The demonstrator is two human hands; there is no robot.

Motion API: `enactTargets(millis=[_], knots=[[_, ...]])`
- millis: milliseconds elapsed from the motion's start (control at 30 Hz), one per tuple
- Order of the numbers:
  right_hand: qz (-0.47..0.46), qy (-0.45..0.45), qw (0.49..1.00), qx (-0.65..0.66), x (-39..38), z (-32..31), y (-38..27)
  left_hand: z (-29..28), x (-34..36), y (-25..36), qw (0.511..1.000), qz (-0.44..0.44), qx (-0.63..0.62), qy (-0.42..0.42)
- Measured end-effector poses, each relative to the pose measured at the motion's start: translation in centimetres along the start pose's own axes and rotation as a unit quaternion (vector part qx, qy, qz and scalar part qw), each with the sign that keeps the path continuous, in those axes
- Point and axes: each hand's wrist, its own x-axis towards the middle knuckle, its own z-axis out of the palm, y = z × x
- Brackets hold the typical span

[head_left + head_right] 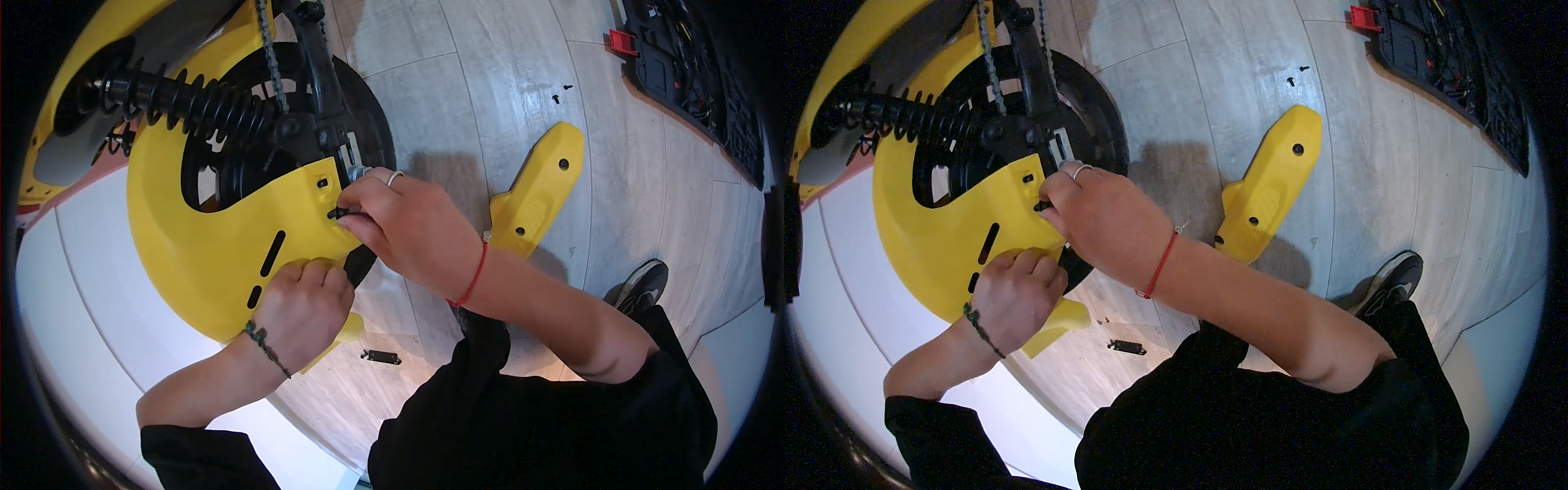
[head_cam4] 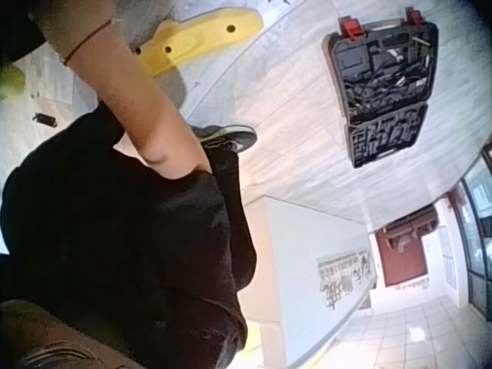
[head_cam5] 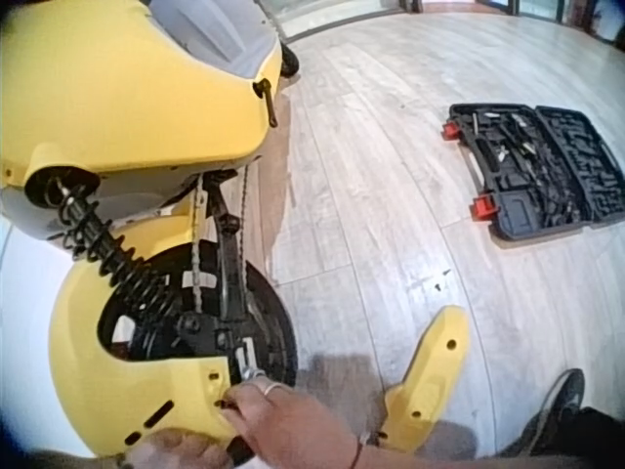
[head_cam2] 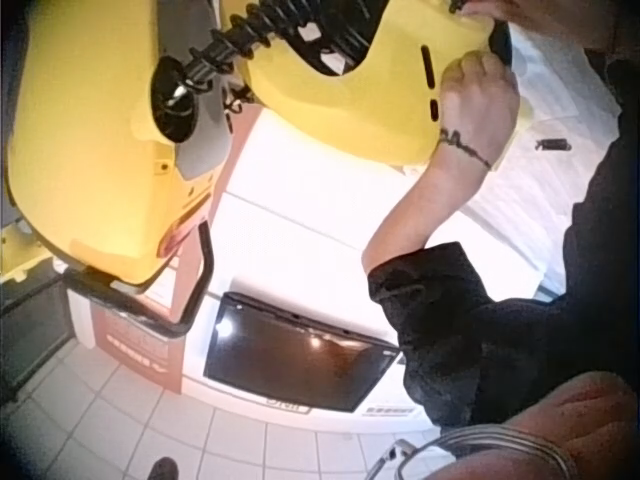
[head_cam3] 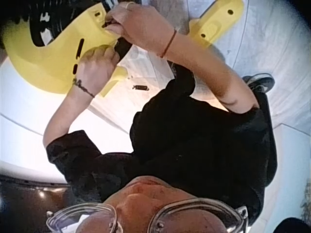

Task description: Replacing and fastening plastic body panels on a yellow electric scooter using a power drill.

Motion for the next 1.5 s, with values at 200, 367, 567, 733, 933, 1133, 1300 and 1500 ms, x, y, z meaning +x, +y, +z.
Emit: enactTargets(millis=[200, 367, 567, 733, 933, 1133, 1300, 1500], knots=[[0.123, 0.010, 0.990, 0.074, 0.2, 0.6, -0.9, 0.2, 0.1, -0.3, 1.000, 0.012, -0.007, -0.008], [0.069, 0.051, 0.996, 0.031, -0.1, 0.6, -0.9, 0.3, 0.7, -0.3, 1.000, 0.017, 0.003, -0.016], [-0.183, 0.069, 0.974, -0.112, 0.3, 0.7, 0.7, 0.2, 0.7, -0.2, 0.999, 0.006, 0.018, -0.034], [-0.105, 0.033, 0.992, -0.061, 0.1, 0.6, 0.4, 0.0, 0.6, -0.3, 0.999, -0.002, 0.017, -0.035], [-0.031, 0.035, 0.999, -0.010, -0.1, 0.6, -0.2, 0.3, 0.5, -0.4, 1.000, -0.006, 0.009, -0.007], [-0.017, 0.095, 0.995, -0.009, 0.0, 1.5, 0.0, 0.3, 0.5, -0.4, 1.000, -0.010, -0.020, -0.021], [0.027, 0.027, 0.999, -0.034, -0.1, 1.2, -0.4, 0.2, 0.4, -0.5, 0.999, -0.020, -0.044, -0.015], [-0.029, 0.038, 0.990, -0.136, -0.1, 1.8, 0.1, 0.0, 0.7, -0.4, 0.999, -0.024, -0.038, -0.016]])
